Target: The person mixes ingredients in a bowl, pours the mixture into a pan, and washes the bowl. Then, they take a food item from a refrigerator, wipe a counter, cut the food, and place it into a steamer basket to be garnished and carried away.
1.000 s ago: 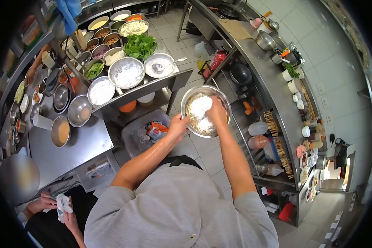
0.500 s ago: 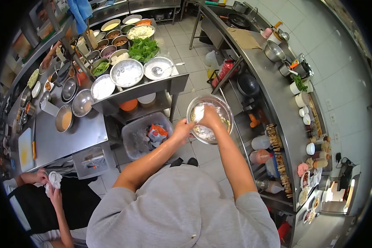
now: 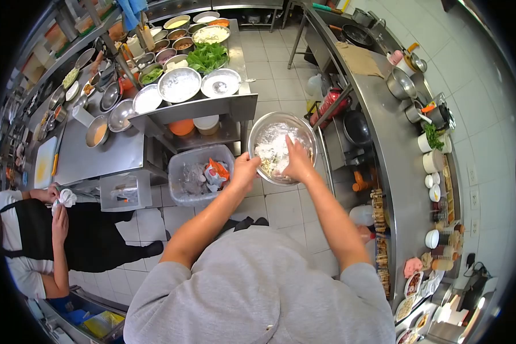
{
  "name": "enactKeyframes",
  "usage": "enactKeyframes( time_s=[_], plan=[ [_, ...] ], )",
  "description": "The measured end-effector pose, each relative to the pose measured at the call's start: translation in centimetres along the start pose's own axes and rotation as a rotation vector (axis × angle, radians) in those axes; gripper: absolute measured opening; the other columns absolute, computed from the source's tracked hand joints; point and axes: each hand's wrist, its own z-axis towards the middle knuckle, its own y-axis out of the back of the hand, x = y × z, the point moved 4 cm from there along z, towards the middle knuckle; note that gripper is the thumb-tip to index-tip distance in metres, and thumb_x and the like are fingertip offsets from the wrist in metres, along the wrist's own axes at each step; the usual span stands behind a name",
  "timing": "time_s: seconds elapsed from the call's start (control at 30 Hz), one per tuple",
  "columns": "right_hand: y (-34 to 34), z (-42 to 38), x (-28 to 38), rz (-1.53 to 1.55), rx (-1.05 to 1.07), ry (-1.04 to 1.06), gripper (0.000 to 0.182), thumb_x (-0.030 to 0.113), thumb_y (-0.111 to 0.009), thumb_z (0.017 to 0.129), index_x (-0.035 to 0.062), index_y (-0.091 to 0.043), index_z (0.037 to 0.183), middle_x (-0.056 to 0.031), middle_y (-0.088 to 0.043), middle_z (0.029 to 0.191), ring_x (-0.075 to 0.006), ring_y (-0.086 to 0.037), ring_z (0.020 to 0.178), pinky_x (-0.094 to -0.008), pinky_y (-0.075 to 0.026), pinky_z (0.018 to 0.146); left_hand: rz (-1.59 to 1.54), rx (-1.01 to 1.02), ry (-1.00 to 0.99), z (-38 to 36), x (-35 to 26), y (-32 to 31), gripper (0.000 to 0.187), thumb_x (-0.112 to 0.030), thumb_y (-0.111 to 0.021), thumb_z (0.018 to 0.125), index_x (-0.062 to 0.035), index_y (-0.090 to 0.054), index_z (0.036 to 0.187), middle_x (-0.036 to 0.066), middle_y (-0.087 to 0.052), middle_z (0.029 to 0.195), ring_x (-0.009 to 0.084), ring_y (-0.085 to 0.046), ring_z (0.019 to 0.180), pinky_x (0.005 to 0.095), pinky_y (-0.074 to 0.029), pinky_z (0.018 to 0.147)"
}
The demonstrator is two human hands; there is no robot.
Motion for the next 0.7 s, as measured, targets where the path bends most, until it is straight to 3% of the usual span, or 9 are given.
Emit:
enactKeyframes(
  time_s=[0.1, 0.23, 0.27, 0.37, 0.5, 0.53, 0.63, 0.67, 0.7],
  plan=[
    [-0.9, 0.0, 1.4, 0.183, 0.026, -0.224, 0.094, 0.010, -0.075, 0.064, 0.0056, -0.027, 0.145, -0.0315, -0.043, 0.128, -0.0466, -0.048, 0.117, -0.0437, -0.045, 0.096, -0.011, -0.010, 0.001, -0.9, 0.9, -1.1, 0.022, -0.005, -0.053, 0.082, -0.0021, -0.059, 0.103, 0.007, -0.066, 0.090, 0.0194, -0.066, 0.071, 0.0356, -0.058, 0.058],
    [-2.6, 1.8, -1.1, 0.272, -0.032, -0.250, 0.070, 0.000, -0.069, 0.065, 0.0053, -0.045, 0.131, -0.0185, -0.053, 0.118, -0.0411, -0.052, 0.112, -0.0425, -0.046, 0.093, 0.061, 0.024, 0.115, -0.9, 2.4, -1.0, 0.023, -0.005, -0.053, 0.083, -0.0023, -0.059, 0.105, 0.008, -0.066, 0.091, 0.0210, -0.067, 0.073, 0.0389, -0.059, 0.061],
    [-2.3, 2.3, -1.9, 0.257, -0.096, -0.170, 0.058, -0.002, -0.067, 0.065, 0.0058, -0.053, 0.121, -0.0151, -0.055, 0.117, -0.0390, -0.052, 0.113, -0.0431, -0.046, 0.094, 0.070, 0.029, 0.125, -0.9, 2.5, -0.8, 0.023, -0.006, -0.053, 0.083, -0.0025, -0.059, 0.105, 0.008, -0.066, 0.092, 0.0214, -0.067, 0.073, 0.0393, -0.059, 0.061],
    [-0.5, 1.8, -1.8, 0.126, -0.053, 0.061, 0.054, -0.004, -0.065, 0.066, 0.0055, -0.056, 0.118, -0.0172, -0.053, 0.122, -0.0388, -0.051, 0.114, -0.0436, -0.044, 0.095, 0.061, 0.014, 0.147, 0.4, 2.8, -0.3, 0.026, -0.006, -0.052, 0.084, -0.0033, -0.057, 0.109, 0.010, -0.066, 0.096, 0.0230, -0.067, 0.075, 0.0405, -0.059, 0.061],
    [-1.1, -0.8, -0.6, 0.185, 0.217, 0.246, 0.069, 0.003, -0.071, 0.064, 0.0061, -0.052, 0.130, -0.0208, -0.050, 0.130, -0.0372, -0.048, 0.121, -0.0393, -0.040, 0.102, 0.025, -0.015, 0.119, 0.9, 2.0, 0.1, 0.027, -0.006, -0.052, 0.084, -0.0006, -0.056, 0.110, 0.011, -0.065, 0.099, 0.0233, -0.067, 0.079, 0.0415, -0.059, 0.063],
    [-1.0, -0.5, -1.0, 0.264, 0.328, 0.222, 0.071, 0.014, -0.077, 0.067, 0.0044, -0.050, 0.132, -0.0235, -0.047, 0.134, -0.0360, -0.046, 0.125, -0.0375, -0.039, 0.104, 0.031, -0.009, 0.111, 0.7, 1.7, 0.2, 0.027, -0.006, -0.052, 0.084, -0.0003, -0.055, 0.110, 0.011, -0.065, 0.099, 0.0232, -0.067, 0.079, 0.0414, -0.059, 0.063],
    [0.7, 1.0, -3.1, 0.316, 0.066, -0.051, 0.071, 0.027, -0.079, 0.070, 0.0001, -0.050, 0.130, -0.0248, -0.047, 0.134, -0.0356, -0.047, 0.124, -0.0395, -0.039, 0.103, 0.051, 0.017, 0.126, 0.4, 1.8, 0.6, 0.026, -0.006, -0.052, 0.084, -0.0001, -0.056, 0.110, 0.011, -0.065, 0.098, 0.0232, -0.067, 0.079, 0.0410, -0.059, 0.063],
    [-0.5, 2.2, -5.1, 0.243, -0.005, -0.146, 0.075, 0.038, -0.081, 0.069, -0.0049, -0.052, 0.124, -0.0244, -0.054, 0.127, -0.0336, -0.054, 0.119, -0.0395, -0.042, 0.100, 0.059, 0.028, 0.140, 0.3, 2.1, 0.6, 0.026, -0.005, -0.052, 0.084, -0.0001, -0.057, 0.109, 0.010, -0.066, 0.097, 0.0232, -0.067, 0.078, 0.0408, -0.059, 0.062],
    [-0.9, 2.5, -5.1, 0.356, 0.114, -0.205, 0.076, 0.039, -0.081, 0.068, -0.0048, -0.053, 0.123, -0.0241, -0.057, 0.123, -0.0336, -0.055, 0.116, -0.0394, -0.043, 0.098, 0.081, 0.054, 0.158, 0.0, 2.2, 0.3, 0.025, -0.005, -0.053, 0.084, -0.0002, -0.057, 0.109, 0.010, -0.066, 0.097, 0.0233, -0.067, 0.078, 0.0407, -0.059, 0.062]
  ],
)
